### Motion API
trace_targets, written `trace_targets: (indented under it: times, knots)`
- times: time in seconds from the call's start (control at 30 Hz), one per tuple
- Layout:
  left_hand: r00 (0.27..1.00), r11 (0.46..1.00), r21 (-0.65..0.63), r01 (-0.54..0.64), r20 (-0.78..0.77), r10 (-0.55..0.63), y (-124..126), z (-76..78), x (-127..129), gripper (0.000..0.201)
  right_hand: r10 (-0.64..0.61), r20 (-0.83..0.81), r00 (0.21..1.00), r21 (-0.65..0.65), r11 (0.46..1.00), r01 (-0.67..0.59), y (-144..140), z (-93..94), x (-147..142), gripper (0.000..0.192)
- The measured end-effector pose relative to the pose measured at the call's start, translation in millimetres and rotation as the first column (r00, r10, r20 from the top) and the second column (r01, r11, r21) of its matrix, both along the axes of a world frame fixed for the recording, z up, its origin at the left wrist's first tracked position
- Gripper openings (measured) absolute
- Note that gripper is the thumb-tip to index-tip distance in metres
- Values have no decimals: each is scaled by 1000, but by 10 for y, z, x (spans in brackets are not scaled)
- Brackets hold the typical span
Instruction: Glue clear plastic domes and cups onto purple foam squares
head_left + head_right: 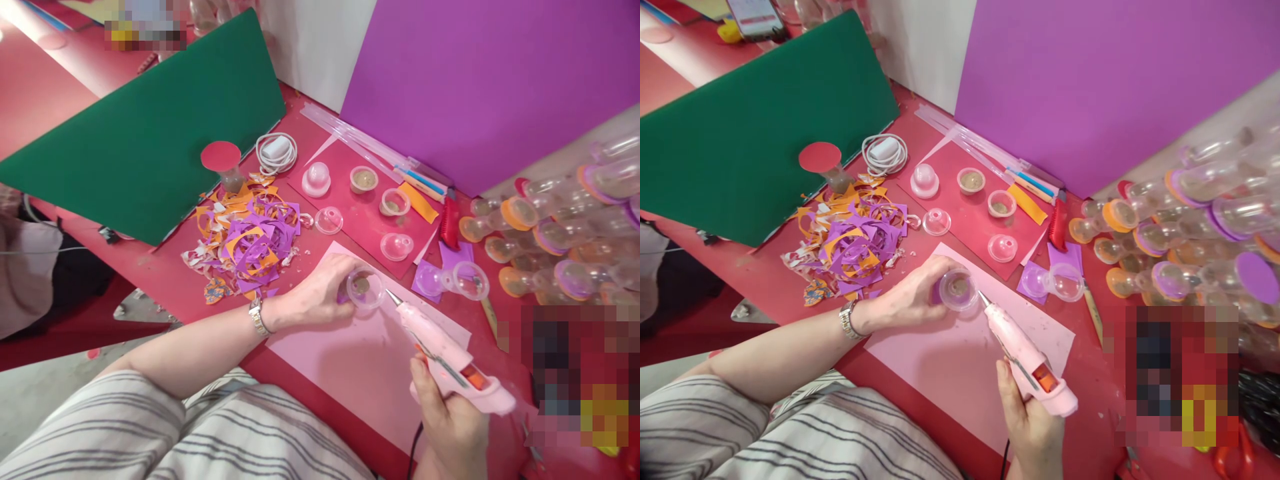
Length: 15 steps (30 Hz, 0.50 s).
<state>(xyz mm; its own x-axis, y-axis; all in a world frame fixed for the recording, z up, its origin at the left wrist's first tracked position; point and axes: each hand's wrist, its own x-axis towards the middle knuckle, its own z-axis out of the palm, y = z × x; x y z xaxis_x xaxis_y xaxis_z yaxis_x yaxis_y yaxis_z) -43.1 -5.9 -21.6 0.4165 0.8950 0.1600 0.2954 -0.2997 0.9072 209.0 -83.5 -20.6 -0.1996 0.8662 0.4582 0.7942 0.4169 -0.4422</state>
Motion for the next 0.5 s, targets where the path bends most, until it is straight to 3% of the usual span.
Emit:
trace_targets:
  times: [0.1, 0.37, 0.5]
  knots:
    - [1000, 1000, 8, 15, -3, -15, 4, 12, -1, 40, -7, -13, 1000, -46, 999, 7, -6, -13, 19, 27]
    - [1000, 999, -30, -14, -20, 13, -10, 52, 16, 46, 94, 4, 996, 37, 995, -94, 1, -47, 36, 6]
    - [999, 998, -51, -30, -20, 29, -1, 82, 18, 37, 105, 19, 994, 51, 993, -106, -3, -69, 61, 5]
